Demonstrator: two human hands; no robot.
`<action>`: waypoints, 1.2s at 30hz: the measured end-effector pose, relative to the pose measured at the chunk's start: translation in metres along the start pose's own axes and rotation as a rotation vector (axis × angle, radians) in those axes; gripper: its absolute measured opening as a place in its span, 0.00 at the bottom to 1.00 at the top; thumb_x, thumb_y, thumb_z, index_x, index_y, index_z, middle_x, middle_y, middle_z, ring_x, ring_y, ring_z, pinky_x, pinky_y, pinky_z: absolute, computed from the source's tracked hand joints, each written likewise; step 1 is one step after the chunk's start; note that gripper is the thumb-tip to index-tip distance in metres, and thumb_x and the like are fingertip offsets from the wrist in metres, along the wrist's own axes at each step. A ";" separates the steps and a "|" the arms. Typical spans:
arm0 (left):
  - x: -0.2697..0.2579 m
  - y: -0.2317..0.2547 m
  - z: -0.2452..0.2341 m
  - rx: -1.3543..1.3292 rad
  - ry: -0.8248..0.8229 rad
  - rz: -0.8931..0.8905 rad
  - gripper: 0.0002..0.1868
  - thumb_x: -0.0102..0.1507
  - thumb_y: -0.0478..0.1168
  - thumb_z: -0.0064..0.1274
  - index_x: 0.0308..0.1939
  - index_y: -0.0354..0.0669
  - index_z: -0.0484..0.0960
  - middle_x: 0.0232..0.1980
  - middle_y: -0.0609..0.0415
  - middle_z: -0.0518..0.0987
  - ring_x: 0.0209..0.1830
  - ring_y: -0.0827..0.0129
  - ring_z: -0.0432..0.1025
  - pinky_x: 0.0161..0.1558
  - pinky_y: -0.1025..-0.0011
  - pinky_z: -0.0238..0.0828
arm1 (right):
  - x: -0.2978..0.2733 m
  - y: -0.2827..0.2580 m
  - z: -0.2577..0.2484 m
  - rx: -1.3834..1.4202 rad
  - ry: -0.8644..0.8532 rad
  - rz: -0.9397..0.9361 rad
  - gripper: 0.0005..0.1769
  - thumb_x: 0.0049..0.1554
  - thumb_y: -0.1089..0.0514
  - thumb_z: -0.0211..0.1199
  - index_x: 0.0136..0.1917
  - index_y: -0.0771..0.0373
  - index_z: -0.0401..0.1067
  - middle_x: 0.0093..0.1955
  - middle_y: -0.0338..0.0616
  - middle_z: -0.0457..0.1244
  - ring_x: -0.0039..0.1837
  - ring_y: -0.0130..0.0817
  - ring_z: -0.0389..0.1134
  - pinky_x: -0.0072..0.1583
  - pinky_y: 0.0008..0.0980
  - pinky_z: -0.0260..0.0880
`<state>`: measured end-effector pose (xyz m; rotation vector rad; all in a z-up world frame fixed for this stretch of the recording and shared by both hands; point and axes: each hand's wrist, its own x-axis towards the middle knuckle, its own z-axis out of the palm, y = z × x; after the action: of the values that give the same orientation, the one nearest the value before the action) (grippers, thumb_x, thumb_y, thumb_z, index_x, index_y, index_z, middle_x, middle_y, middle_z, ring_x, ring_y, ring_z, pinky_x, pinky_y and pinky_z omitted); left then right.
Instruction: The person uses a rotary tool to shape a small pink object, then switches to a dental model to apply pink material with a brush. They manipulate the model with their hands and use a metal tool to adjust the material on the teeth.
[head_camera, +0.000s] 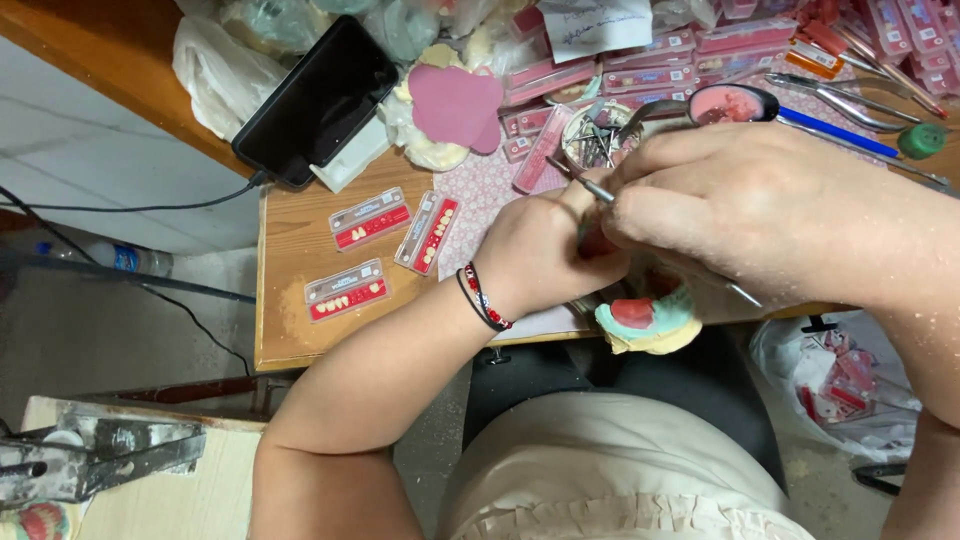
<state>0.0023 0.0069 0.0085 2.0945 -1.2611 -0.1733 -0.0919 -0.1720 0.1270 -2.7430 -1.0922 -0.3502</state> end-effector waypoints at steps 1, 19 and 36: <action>-0.001 0.001 -0.002 0.000 0.005 -0.003 0.40 0.55 0.60 0.55 0.70 0.54 0.68 0.32 0.44 0.85 0.35 0.42 0.80 0.37 0.50 0.75 | 0.001 0.002 0.000 0.000 -0.002 -0.005 0.12 0.49 0.66 0.59 0.48 0.59 0.65 0.47 0.46 0.65 0.53 0.43 0.69 0.35 0.41 0.66; 0.001 -0.018 0.019 -0.016 0.260 0.316 0.16 0.60 0.50 0.57 0.41 0.41 0.81 0.44 0.45 0.83 0.32 0.46 0.79 0.28 0.53 0.72 | 0.025 0.011 0.005 -0.181 -0.161 -0.243 0.09 0.58 0.69 0.57 0.44 0.59 0.59 0.36 0.42 0.58 0.35 0.44 0.62 0.33 0.43 0.60; 0.002 -0.024 0.020 -0.029 0.216 0.284 0.17 0.57 0.47 0.57 0.18 0.46 0.71 0.15 0.53 0.69 0.15 0.56 0.67 0.19 0.58 0.61 | 0.023 0.026 0.015 -0.148 -0.155 -0.239 0.12 0.52 0.70 0.59 0.45 0.58 0.62 0.36 0.39 0.59 0.35 0.43 0.63 0.34 0.45 0.65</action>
<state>0.0115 0.0029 -0.0211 1.8290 -1.3941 0.1554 -0.0550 -0.1722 0.1170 -2.8104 -1.4976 -0.2614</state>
